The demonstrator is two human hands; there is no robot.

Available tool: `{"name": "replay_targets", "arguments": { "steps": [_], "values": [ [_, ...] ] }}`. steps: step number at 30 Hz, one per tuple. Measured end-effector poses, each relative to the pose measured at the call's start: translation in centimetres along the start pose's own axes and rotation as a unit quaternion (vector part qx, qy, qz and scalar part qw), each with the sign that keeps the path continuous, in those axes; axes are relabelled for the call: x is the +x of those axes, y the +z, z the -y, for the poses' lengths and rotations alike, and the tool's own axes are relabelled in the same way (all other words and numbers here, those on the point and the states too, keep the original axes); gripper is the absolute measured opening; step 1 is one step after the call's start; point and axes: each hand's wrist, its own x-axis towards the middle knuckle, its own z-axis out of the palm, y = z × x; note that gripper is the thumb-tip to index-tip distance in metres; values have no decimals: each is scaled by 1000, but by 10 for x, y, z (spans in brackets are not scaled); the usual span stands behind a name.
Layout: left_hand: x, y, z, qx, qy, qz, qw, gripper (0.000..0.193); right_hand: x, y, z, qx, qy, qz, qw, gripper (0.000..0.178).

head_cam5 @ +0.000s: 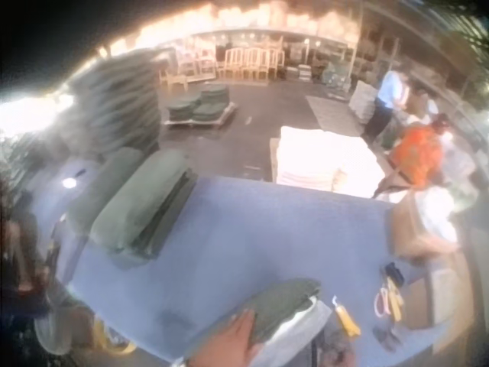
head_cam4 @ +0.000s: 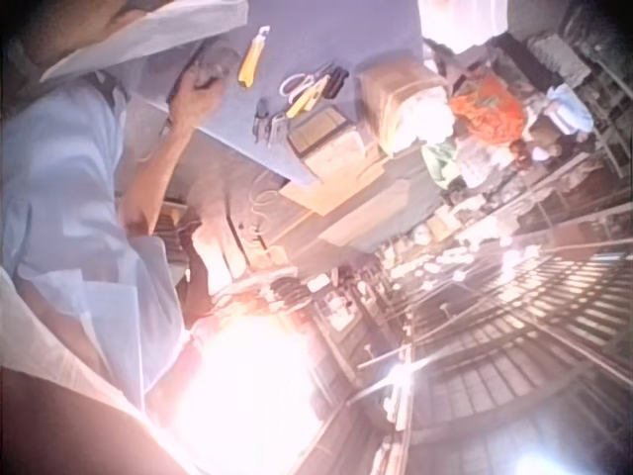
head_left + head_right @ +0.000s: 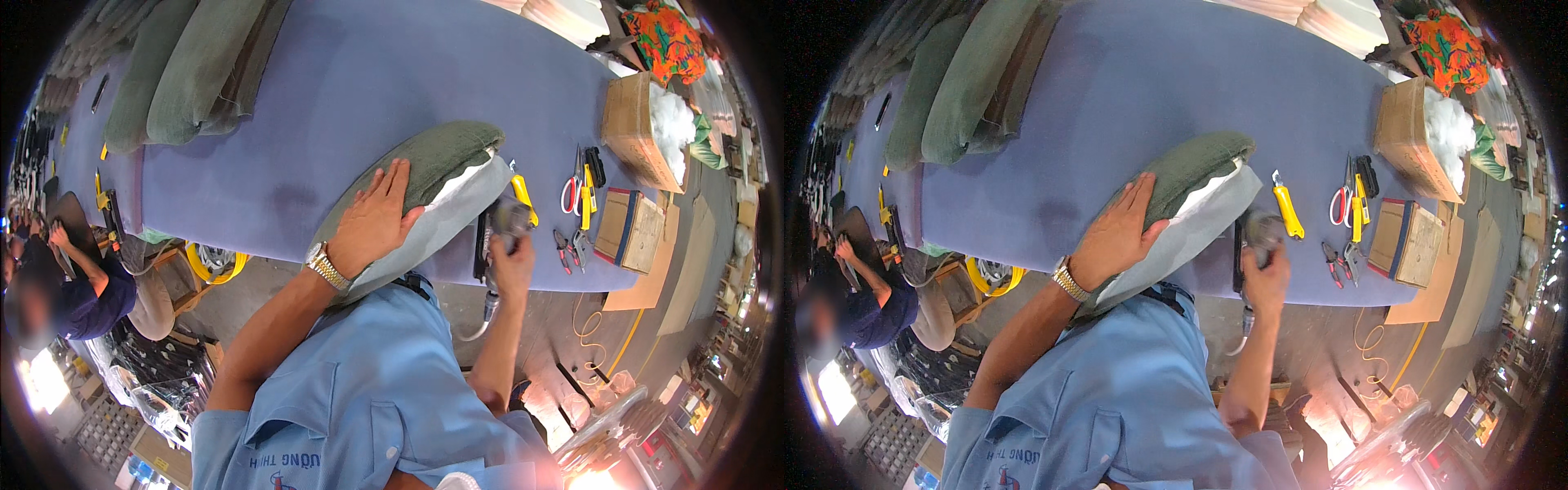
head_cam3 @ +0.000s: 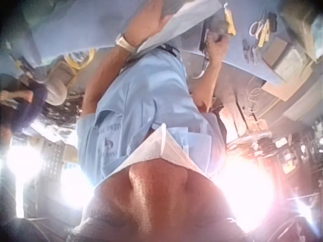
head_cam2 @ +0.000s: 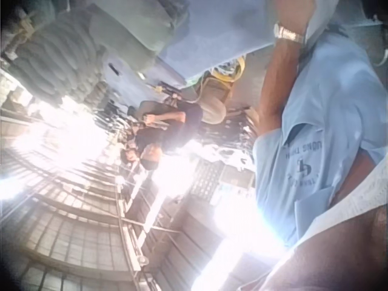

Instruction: The person wraps a green fabric cover around a cushion, folds the edges, and secures it using a staple gun. They trim excess fabric with a utility knife and place the finished cushion on a stack of similar items.

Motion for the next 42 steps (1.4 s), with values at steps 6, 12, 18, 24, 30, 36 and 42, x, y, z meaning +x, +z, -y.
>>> {"name": "replay_targets", "arguments": {
  "steps": [6,12,18,24,30,36,42],
  "values": [
    [-3,-9,-13,-2,-16,-2,1000,78,-40,-5,75,10,-168,68,983,51],
    [-3,-10,-15,6,-8,-8,1000,81,-28,25,75,27,-268,164,949,65],
    [-2,-8,-13,-7,-27,12,1000,84,-21,27,75,12,-270,198,942,67],
    [-2,-10,-14,-18,-40,22,999,87,-19,24,83,3,-262,237,935,59],
    [-3,-2,-16,-11,-55,9,998,88,-24,31,97,-15,-210,248,946,57],
    [-1,1,-16,0,-53,2,999,89,-29,37,85,-7,-243,199,949,55],
    [-1,-4,-18,-1,-50,3,999,90,-33,34,71,10,-249,205,947,63]
  ]
}}
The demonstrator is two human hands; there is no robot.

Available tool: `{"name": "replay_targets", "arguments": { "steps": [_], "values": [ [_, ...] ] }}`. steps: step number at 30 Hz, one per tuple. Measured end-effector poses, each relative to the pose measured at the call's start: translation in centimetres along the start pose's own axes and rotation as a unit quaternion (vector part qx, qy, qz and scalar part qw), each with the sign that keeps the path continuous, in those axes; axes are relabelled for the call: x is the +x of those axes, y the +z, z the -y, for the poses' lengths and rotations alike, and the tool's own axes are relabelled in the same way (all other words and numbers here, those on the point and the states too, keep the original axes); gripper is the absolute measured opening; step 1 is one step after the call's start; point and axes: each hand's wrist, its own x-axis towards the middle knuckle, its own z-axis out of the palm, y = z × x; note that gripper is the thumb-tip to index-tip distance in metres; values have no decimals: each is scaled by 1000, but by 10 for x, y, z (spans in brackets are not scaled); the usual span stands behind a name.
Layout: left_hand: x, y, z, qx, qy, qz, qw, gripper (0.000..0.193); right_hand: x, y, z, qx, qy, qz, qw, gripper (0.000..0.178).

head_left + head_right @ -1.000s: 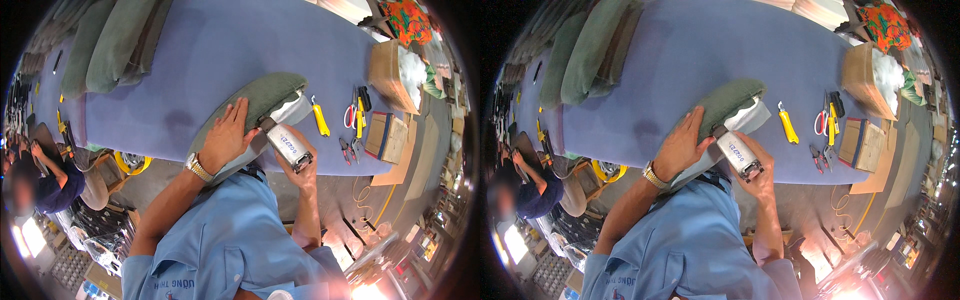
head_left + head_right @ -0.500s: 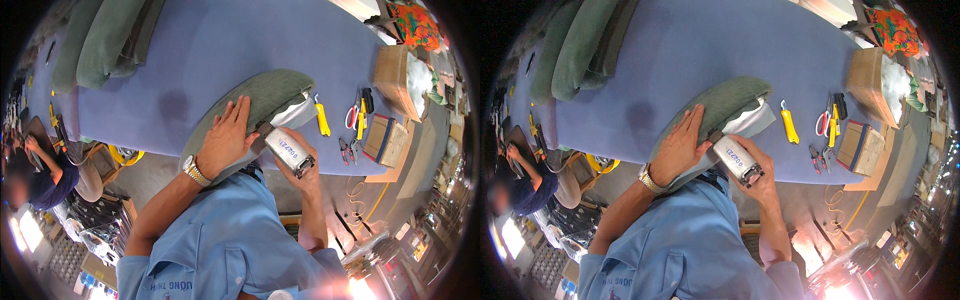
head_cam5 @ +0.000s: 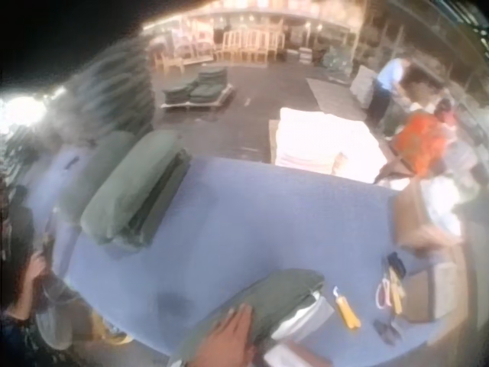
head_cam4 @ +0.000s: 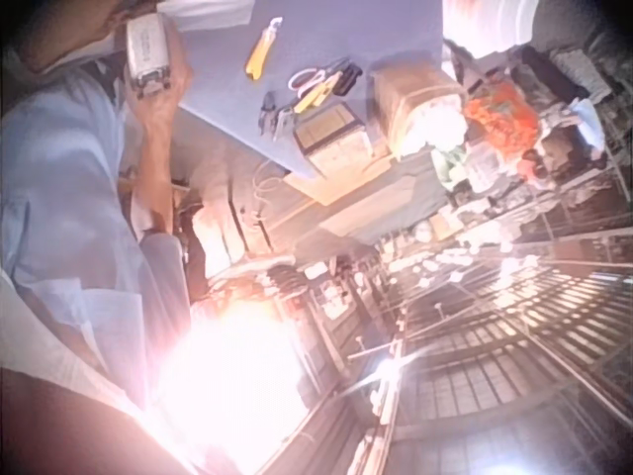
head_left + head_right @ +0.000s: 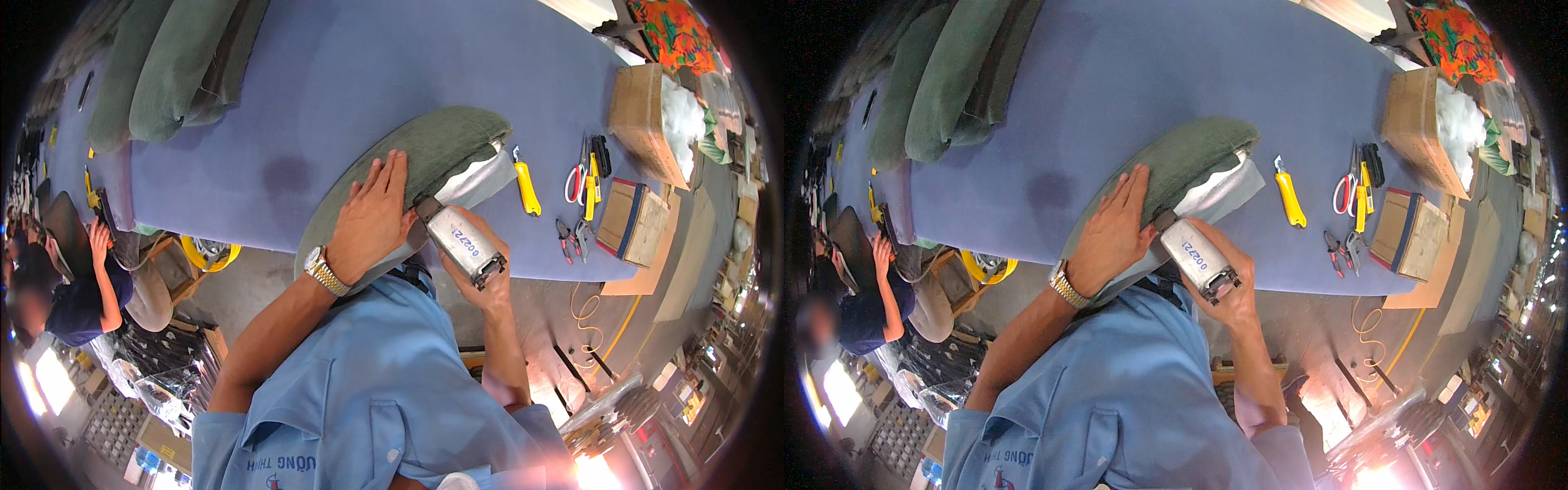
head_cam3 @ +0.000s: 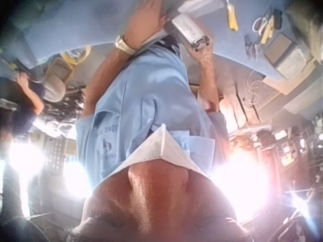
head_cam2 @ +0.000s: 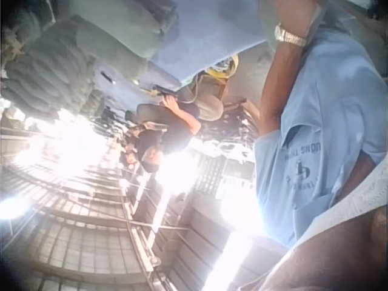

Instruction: The person wraps a green fabric cover around a cushion, folds the edges, and secures it using a staple gun. They trim excess fabric with a utility knife and place the finished cushion on a stack of similar items.

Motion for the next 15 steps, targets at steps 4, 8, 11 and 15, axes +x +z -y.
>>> {"name": "replay_targets", "arguments": {
  "steps": [4,8,11,15],
  "values": [
    [-2,2,2,-4,-2,2,1000,92,4,-1,8,-2,7,19,1000,63],
    [0,9,-1,11,-4,-5,1000,94,7,2,9,14,34,28,999,64],
    [0,7,0,5,-6,-4,1000,93,5,5,7,25,32,9,999,65],
    [1,6,4,0,-6,-6,1000,91,2,8,5,2,-17,-8,1000,65]
  ]
}}
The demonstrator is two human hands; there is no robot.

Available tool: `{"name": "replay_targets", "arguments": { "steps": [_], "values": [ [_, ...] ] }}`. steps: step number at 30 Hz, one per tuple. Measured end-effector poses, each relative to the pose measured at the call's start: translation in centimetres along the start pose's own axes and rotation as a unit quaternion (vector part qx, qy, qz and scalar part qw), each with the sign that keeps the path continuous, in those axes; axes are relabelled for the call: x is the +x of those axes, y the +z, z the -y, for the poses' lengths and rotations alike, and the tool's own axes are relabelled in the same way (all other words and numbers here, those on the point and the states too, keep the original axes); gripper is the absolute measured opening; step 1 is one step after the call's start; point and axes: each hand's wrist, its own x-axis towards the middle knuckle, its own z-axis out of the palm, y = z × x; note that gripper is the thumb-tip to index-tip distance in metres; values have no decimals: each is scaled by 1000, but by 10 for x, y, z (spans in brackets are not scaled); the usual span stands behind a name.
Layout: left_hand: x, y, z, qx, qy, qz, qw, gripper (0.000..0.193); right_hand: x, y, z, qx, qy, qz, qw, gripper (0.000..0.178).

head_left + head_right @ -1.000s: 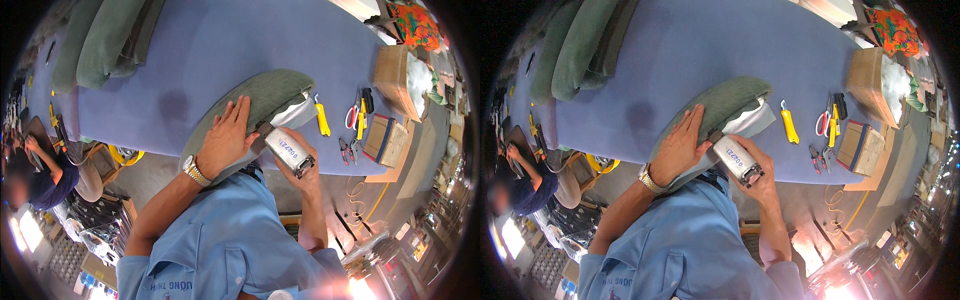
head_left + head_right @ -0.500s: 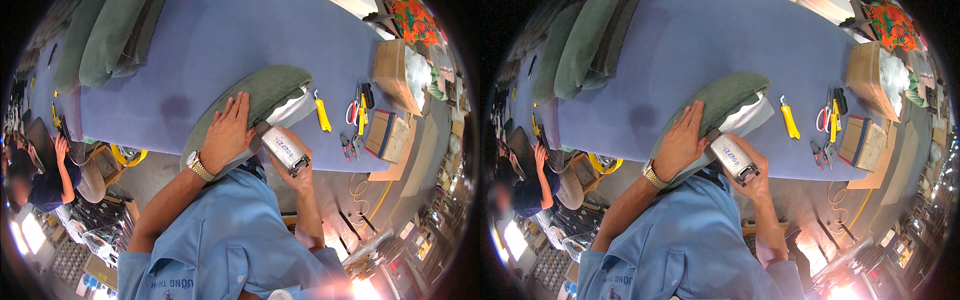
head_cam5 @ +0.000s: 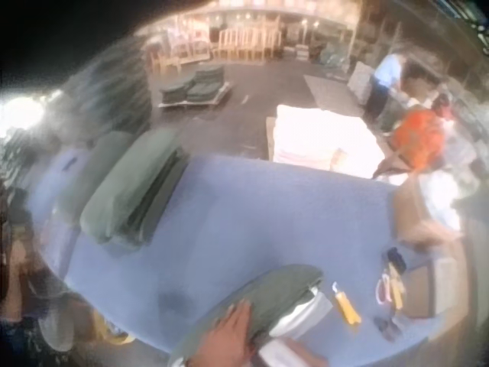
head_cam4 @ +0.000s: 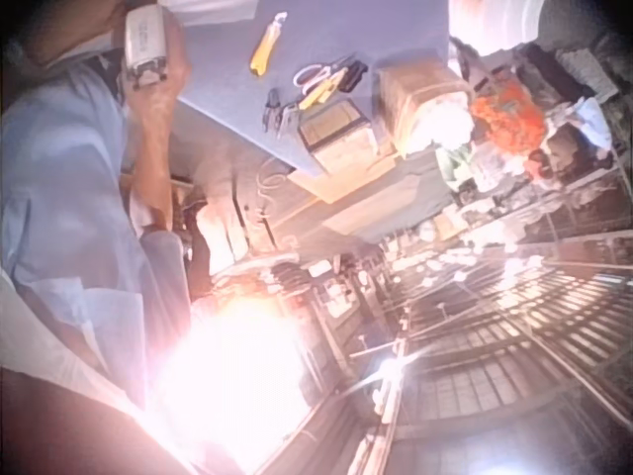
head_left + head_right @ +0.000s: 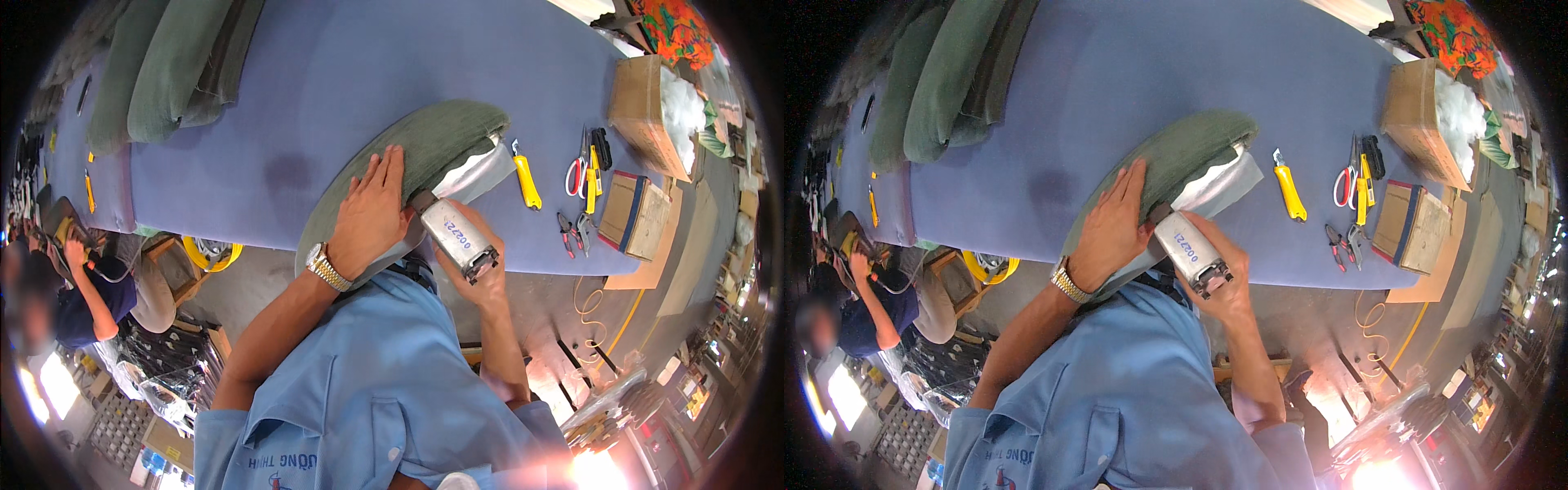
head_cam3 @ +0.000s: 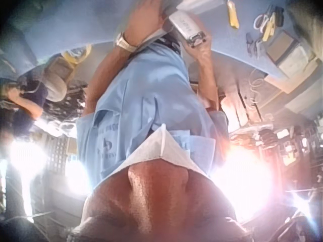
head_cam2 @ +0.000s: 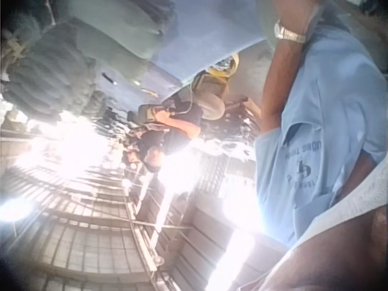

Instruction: The person wraps a green fabric cover around a cushion, folds the edges, and secures it using a staple gun. They trim excess fabric with a utility knife and place the finished cushion on a stack of similar items.

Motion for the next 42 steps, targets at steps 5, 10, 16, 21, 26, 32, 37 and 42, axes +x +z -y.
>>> {"name": "replay_targets", "arguments": {
  "steps": [5,10,16,21,26,32,37,42],
  "values": [
    [-2,-4,-3,-1,-6,7,1000,93,-8,-2,-4,3,-7,15,1000,65],
    [-4,1,-4,9,-8,0,1000,96,-5,1,7,17,40,27,999,62],
    [0,-7,-2,-11,28,6,1000,103,-1,4,7,42,56,29,997,56],
    [15,-28,57,-323,45,150,933,85,-4,13,3,42,-3,-11,999,52],
    [-4,-3,83,-258,23,129,957,68,-2,17,-4,33,-4,-23,999,53],
    [-34,-9,41,-91,109,39,989,78,-8,13,-7,24,-14,-18,999,55],
    [-37,-4,22,-42,40,-13,998,86,-13,14,-5,15,-33,-22,999,59],
    [-38,-6,21,-19,28,-7,999,86,-20,15,-2,-3,-5,-10,1000,61]
  ]
}}
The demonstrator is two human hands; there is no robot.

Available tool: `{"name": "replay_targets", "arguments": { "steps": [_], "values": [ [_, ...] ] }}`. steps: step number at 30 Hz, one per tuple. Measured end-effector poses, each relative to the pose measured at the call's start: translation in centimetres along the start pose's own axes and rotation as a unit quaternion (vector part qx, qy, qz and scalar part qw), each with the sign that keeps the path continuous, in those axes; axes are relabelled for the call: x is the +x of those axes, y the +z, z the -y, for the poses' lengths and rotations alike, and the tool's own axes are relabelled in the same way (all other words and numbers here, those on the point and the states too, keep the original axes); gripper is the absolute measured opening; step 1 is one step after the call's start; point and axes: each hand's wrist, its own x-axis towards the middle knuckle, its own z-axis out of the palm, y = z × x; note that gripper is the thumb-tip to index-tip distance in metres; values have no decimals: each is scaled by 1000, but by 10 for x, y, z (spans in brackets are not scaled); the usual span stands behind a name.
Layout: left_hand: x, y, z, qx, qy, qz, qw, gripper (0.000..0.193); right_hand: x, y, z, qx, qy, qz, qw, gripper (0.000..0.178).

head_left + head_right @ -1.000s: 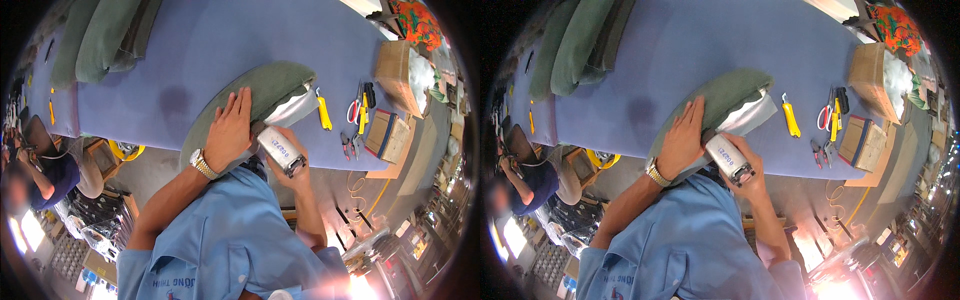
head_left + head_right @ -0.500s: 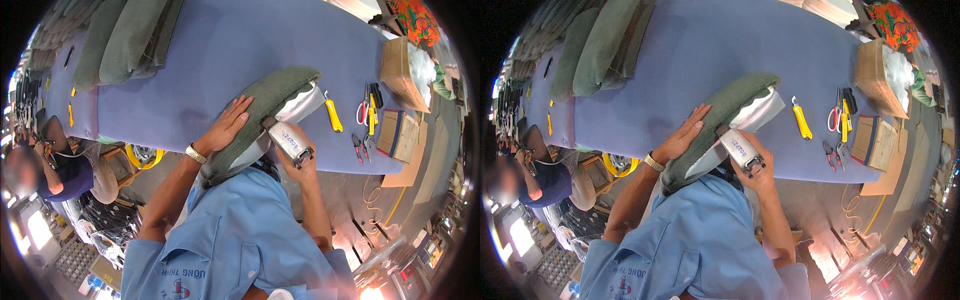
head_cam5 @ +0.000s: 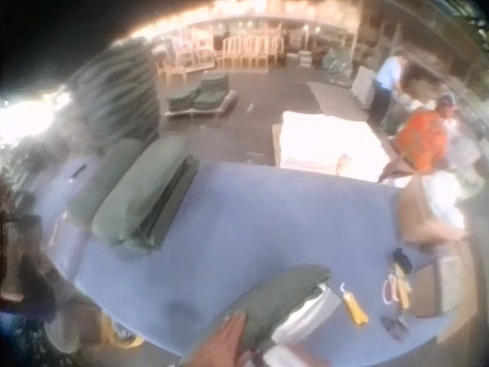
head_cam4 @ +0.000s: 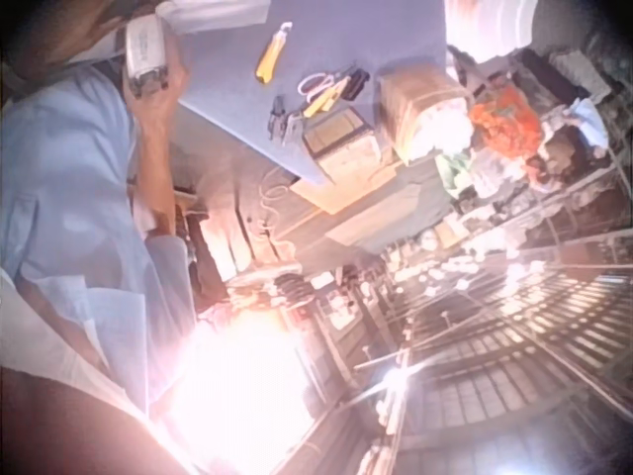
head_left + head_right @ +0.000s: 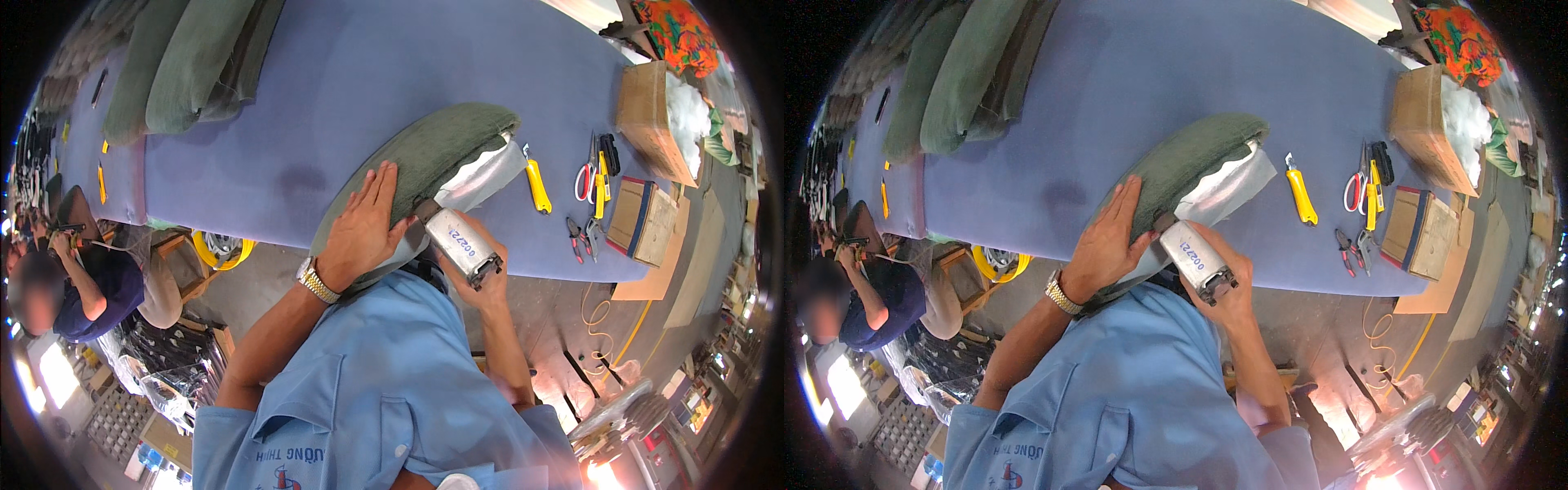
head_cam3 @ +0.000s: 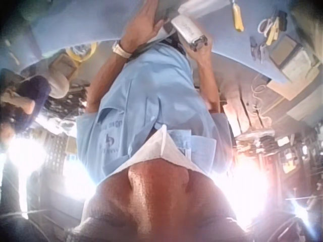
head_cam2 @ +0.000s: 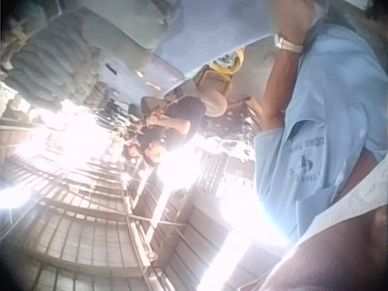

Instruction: The person wraps a green fabric cover around a cushion, folds the edges, and secures it using a staple gun. They trim excess fabric with a utility knife and place the finished cushion on a stack of similar items.

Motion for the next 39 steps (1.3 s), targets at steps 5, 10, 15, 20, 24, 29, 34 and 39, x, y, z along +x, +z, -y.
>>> {"name": "replay_targets", "arguments": {
  "steps": [5,10,15,20,24,29,34,39],
  "values": [
    [-1,-3,-3,1,-18,9,1000,87,4,-1,4,2,26,33,999,62],
    [0,7,-8,23,-35,2,999,88,17,-3,21,11,75,53,996,54],
    [0,7,-5,15,-33,2,999,88,9,1,6,-25,18,27,999,61],
    [-2,4,-4,13,-26,-1,1000,91,-1,0,-1,-9,-7,35,999,57],
    [-3,3,-7,18,-28,2,999,93,0,0,5,-1,5,52,999,53],
    [0,8,-6,22,-30,-5,999,95,6,4,14,-6,74,60,995,60],
    [-2,5,-6,17,-26,-6,1000,96,-3,8,-2,-18,3,33,999,63],
    [-1,2,-5,12,-23,3,1000,92,-10,8,2,-24,-7,48,999,55]
  ]
}}
